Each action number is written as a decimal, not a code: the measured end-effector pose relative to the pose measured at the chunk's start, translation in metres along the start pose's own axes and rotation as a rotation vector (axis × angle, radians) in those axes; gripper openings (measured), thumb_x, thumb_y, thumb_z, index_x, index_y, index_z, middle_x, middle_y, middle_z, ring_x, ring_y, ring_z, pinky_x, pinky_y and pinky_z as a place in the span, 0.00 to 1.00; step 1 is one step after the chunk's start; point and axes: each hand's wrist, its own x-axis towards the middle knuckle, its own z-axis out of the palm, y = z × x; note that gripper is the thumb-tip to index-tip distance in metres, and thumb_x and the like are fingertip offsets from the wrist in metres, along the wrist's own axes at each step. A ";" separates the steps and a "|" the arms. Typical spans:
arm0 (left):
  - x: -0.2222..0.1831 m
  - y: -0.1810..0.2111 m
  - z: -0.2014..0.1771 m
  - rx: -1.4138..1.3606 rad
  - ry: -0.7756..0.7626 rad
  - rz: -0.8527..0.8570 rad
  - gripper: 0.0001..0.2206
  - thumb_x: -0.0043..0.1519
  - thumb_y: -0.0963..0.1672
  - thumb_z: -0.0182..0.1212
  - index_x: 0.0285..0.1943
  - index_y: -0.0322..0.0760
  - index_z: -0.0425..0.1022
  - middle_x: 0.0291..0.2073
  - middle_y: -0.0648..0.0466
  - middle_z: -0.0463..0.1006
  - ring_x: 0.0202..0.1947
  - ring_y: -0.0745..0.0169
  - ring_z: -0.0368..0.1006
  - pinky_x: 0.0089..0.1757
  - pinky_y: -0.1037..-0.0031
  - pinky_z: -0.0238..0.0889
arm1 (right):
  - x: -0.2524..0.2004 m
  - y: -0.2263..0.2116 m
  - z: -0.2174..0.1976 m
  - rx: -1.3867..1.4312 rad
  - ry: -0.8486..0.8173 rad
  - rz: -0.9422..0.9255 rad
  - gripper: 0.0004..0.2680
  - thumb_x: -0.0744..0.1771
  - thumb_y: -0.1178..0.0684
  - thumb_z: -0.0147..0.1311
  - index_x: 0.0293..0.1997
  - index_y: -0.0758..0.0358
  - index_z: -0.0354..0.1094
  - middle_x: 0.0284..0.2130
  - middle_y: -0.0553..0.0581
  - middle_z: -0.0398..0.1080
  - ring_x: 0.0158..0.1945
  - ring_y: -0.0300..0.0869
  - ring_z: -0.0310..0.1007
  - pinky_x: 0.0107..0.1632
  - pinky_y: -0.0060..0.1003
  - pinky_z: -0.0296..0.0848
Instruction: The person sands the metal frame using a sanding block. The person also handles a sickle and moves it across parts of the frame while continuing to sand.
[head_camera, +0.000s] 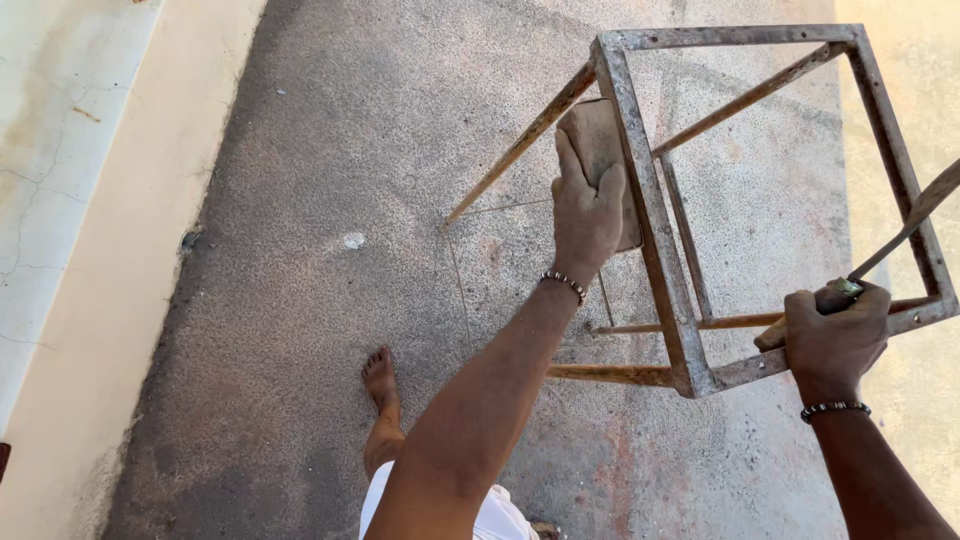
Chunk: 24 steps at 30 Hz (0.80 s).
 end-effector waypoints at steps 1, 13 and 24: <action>0.007 0.003 -0.001 0.014 0.010 0.000 0.38 0.67 0.47 0.49 0.79 0.27 0.30 0.30 0.44 0.77 0.18 0.62 0.77 0.17 0.77 0.73 | 0.002 -0.003 0.002 0.015 -0.007 0.004 0.11 0.65 0.59 0.62 0.42 0.73 0.60 0.33 0.56 0.69 0.34 0.40 0.70 0.46 0.39 0.74; 0.037 0.012 -0.002 0.066 -0.002 -0.058 0.38 0.64 0.46 0.47 0.80 0.27 0.30 0.24 0.44 0.77 0.13 0.61 0.74 0.15 0.78 0.68 | 0.001 0.004 0.001 -0.054 -0.032 0.033 0.12 0.65 0.57 0.63 0.41 0.74 0.62 0.32 0.57 0.70 0.34 0.42 0.72 0.47 0.40 0.74; -0.063 0.009 -0.003 0.423 0.041 0.176 0.37 0.70 0.47 0.51 0.80 0.19 0.34 0.38 0.44 0.69 0.32 0.61 0.68 0.30 0.69 0.69 | 0.001 -0.011 0.003 -0.115 -0.099 0.072 0.13 0.65 0.56 0.65 0.44 0.76 0.63 0.32 0.59 0.72 0.34 0.44 0.73 0.45 0.43 0.75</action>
